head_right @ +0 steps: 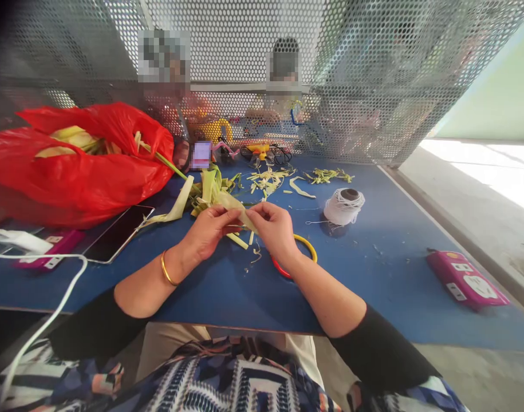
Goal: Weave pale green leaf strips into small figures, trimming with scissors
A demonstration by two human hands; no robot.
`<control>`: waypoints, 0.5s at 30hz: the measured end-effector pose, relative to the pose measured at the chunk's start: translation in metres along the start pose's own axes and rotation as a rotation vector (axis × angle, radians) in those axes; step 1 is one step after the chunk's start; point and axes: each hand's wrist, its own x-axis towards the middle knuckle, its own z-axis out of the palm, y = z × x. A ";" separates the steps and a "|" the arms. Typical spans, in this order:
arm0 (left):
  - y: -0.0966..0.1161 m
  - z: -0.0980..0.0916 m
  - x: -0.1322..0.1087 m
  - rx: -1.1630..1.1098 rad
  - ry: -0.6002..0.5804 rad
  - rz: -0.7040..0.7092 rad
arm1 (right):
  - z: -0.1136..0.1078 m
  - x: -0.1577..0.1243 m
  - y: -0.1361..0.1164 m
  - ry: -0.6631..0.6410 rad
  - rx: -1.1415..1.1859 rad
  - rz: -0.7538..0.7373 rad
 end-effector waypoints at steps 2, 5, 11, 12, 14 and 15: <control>-0.003 0.000 0.000 0.020 0.029 0.034 | 0.002 -0.002 0.001 -0.051 -0.006 -0.002; -0.002 0.000 0.000 0.070 0.029 0.060 | -0.001 -0.002 -0.001 -0.108 0.017 -0.022; 0.000 0.000 -0.002 0.114 -0.029 0.012 | -0.008 0.004 -0.004 -0.188 0.028 0.044; 0.000 0.001 -0.003 0.108 -0.043 -0.007 | -0.008 0.004 -0.003 -0.180 0.004 0.046; 0.000 0.001 -0.003 0.111 -0.054 -0.033 | -0.008 0.004 -0.002 -0.176 -0.019 0.045; -0.001 0.001 -0.003 0.117 -0.050 -0.035 | -0.008 0.004 -0.002 -0.185 -0.009 0.046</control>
